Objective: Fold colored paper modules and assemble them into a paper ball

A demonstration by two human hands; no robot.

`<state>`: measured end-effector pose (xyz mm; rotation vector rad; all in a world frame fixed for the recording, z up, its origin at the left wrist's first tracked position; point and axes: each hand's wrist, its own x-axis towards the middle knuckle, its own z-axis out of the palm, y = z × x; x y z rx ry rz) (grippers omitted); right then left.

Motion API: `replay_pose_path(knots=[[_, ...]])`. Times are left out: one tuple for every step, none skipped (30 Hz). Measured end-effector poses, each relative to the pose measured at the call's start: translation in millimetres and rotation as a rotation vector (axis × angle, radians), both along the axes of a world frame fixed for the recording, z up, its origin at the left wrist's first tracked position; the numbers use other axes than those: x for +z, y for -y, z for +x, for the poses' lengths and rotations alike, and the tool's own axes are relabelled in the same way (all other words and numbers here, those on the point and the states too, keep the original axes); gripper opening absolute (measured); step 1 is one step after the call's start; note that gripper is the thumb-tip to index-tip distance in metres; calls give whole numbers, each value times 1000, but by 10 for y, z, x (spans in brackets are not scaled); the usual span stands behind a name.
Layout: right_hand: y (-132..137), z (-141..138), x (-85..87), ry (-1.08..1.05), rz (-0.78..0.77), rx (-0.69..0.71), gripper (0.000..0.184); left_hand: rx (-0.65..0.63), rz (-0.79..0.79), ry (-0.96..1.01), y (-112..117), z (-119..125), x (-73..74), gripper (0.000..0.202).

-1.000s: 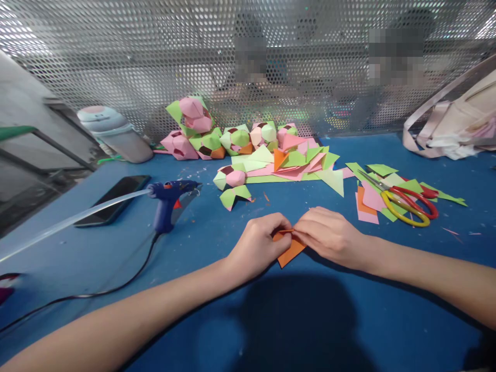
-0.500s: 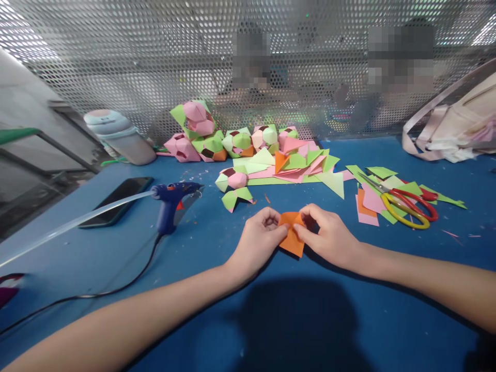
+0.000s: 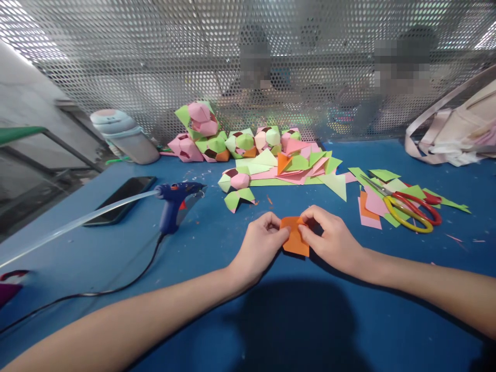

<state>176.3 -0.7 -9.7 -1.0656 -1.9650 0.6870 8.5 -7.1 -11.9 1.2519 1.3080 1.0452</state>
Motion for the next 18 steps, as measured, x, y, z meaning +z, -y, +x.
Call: replay_pose_path(knots=[[14, -12, 6, -18, -42, -7, 6, 6, 2, -1, 7, 7, 6, 18], [27, -24, 9, -32, -79, -21, 9, 13, 3, 2, 12, 13, 11, 18], [37, -35, 7, -41, -105, -38, 14, 19, 0, 11, 18, 19, 16, 18], [43, -44, 0, -42, -120, -52, 17, 22, -9, 25, 22, 24, 19, 18], [43, -49, -11, -37, -120, -63, 17, 22, -19, 42, 26, 27, 20, 17], [39, -51, -25, -33, -111, -66, 15, 22, -28, 59, 29, 29, 19, 17], [30, -49, -40, -32, -98, -63, 12, 21, -36, 73, 31, 29, 16, 17], [19, -44, -53, -34, -80, -57, 9, 18, -43, 87, 32, 27, 11, 17], [6, -36, -64, -39, -59, -51, 8, 13, -47, 99, 31, 23, 4, 18], [-7, -27, -72, -46, -36, -46, 7, 7, -47, 106, 31, 19, -4, 18], [-19, -18, -75, -52, -16, -38, 6, 1, -45, 107, 29, 14, -13, 19], [-30, -9, -75, -59, 0, -26, 5, -7, -42, 104, 28, 9, -22, 20], [-37, -1, -72, -66, 14, -14, 4, -14, -38, 96, 26, 4, -30, 20], [-43, 5, -68, -73, 25, -5, 4, -20, -34, 87, 25, -1, -38, 21], [-47, 9, -63, -80, 37, 1, 4, -25, -31, 77, 25, -6, -45, 21], [-49, 13, -59, -85, 55, 8, 4, -29, -29, 70, 25, -9, -49, 21], [-49, 15, -55, -87, 80, 17, 5, -33, -28, 71, 26, -12, -52, 21], [-49, 18, -52, -86, 109, 30, 6, -38, -28, 76, 27, -13, -54, 21]])
